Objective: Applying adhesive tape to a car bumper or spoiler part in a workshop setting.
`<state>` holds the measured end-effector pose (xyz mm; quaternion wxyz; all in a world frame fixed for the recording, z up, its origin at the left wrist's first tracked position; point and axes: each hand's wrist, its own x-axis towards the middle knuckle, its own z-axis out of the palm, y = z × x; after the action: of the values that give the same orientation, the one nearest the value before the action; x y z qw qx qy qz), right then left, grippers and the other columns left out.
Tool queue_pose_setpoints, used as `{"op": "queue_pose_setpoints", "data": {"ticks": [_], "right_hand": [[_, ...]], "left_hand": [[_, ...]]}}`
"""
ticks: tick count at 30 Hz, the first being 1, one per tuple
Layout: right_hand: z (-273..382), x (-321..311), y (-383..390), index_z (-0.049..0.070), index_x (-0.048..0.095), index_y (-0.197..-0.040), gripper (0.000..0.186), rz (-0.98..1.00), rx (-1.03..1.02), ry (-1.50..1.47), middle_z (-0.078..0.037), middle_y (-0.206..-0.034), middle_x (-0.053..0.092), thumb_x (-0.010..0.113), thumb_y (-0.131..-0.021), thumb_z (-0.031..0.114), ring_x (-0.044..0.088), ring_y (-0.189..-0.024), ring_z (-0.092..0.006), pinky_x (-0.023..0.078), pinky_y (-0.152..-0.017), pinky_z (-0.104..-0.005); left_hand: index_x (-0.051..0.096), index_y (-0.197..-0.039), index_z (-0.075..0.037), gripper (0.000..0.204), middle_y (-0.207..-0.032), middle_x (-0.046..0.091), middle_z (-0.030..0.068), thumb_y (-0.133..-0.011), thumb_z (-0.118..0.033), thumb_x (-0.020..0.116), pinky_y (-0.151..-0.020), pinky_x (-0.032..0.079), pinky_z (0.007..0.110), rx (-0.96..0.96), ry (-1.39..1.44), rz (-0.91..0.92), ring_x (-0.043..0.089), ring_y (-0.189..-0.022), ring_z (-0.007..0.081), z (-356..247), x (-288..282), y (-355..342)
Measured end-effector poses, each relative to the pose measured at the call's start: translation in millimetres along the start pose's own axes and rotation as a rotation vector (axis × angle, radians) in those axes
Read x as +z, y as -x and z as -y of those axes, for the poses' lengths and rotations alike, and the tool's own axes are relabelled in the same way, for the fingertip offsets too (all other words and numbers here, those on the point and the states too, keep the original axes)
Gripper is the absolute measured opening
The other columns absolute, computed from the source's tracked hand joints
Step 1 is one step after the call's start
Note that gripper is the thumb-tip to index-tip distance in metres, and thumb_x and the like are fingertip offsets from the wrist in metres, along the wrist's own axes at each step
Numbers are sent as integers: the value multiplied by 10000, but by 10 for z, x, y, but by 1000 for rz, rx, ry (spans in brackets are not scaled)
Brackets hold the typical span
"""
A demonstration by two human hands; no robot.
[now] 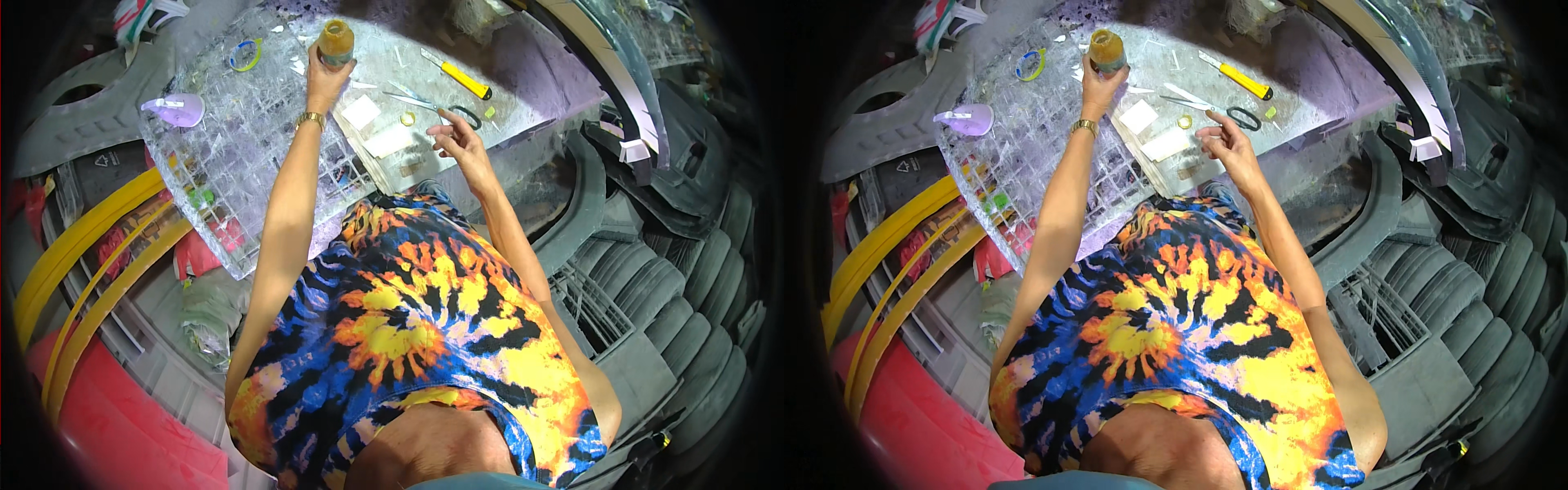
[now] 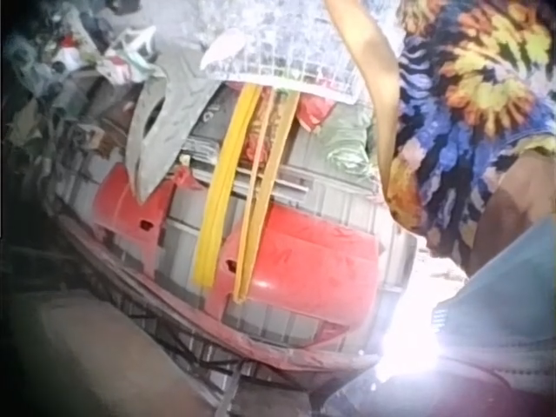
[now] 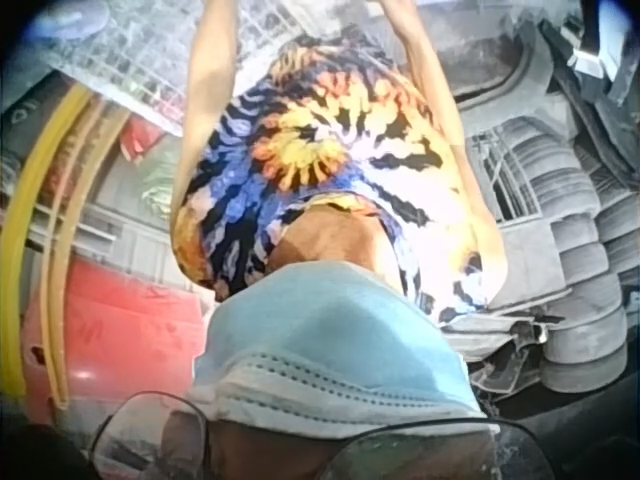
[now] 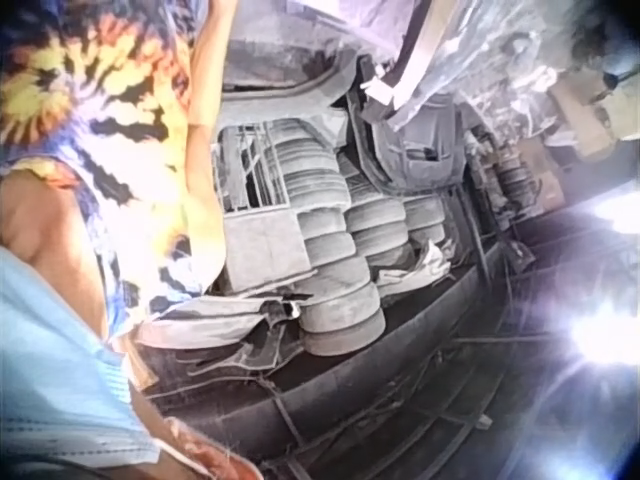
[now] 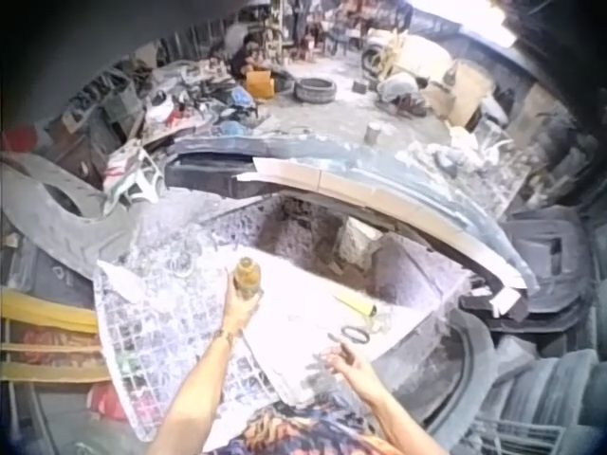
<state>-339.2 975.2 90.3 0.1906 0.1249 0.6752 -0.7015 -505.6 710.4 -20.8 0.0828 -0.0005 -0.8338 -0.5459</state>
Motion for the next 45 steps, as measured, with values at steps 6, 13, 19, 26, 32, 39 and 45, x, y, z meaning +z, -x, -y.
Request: {"op": "queue_pose_setpoints", "data": {"ticks": [6, 13, 19, 26, 32, 39, 45], "right_hand": [[22, 23, -42, 73, 441, -1387, 520, 23, -15, -17, -38, -1099, 641, 595, -903, 189, 579, -874, -105, 456, -784, -271], [38, -12, -77, 52, 437, -1381, 515, 15, -21, -62, -48, -1086, 630, 587, -896, 136, 569, -872, -102, 451, -769, -254], [-282, -74, -69, 77, 440, -1388, 513, 5, 18, -53, -21, -1079, 644, 592, -906, 164, 573, -873, -95, 455, -788, -264], [-949, -5, -247, 31, 445, -1360, 531, -41, 51, 57, -70, -1020, 627, 633, -866, 82, 582, -850, -112, 481, -741, -247], [-997, 98, -305, 33, 444, -1353, 569, -138, -142, 416, -157, -1116, 600, 642, -828, 128, 591, -987, -263, 480, -876, -360], [-386, 143, -172, 54, 421, -1376, 620, -62, -462, 695, -168, -1242, 543, 659, -812, 154, 485, -1173, -331, 389, -1010, -403], [33, 265, -27, 65, 396, -1406, 638, 49, -414, 357, -107, -1224, 574, 670, -835, 141, 572, -1037, -220, 465, -912, -344]], "left_hand": [[351, -1359, -68, 876, -1277, 540, 194, -660, -268, 840, -1001, 442, 405, -9, 48, 9, 540, -1180, 329, 85, -19, 23], [343, -1394, -32, 782, -1395, 411, 231, -736, -170, 742, -1035, 381, 431, 83, -181, -174, 424, -1282, 348, 3, -208, 395], [539, -1250, -62, 466, -1261, 536, 147, -790, -6, 586, -1013, 386, 429, 282, -298, 560, 486, -1195, 326, -163, -303, 1305], [547, -1255, -96, 435, -1275, 517, 109, -826, -91, 623, -1008, 389, 429, 318, -456, 683, 480, -1194, 300, -166, -236, 1553], [609, -1144, -78, 298, -1152, 573, 110, -855, -152, 607, -936, 432, 409, 369, -443, 598, 541, -1085, 295, -91, -112, 1571], [617, -1034, -47, 186, -986, 620, 112, -870, -126, 577, -832, 484, 399, 354, -349, 439, 605, -926, 315, -498, -111, 1511], [612, -1028, -5, 160, -907, 631, 133, -888, -65, 563, -694, 494, 339, 153, -45, 272, 619, -780, 295, -1047, -213, 1516]]}}
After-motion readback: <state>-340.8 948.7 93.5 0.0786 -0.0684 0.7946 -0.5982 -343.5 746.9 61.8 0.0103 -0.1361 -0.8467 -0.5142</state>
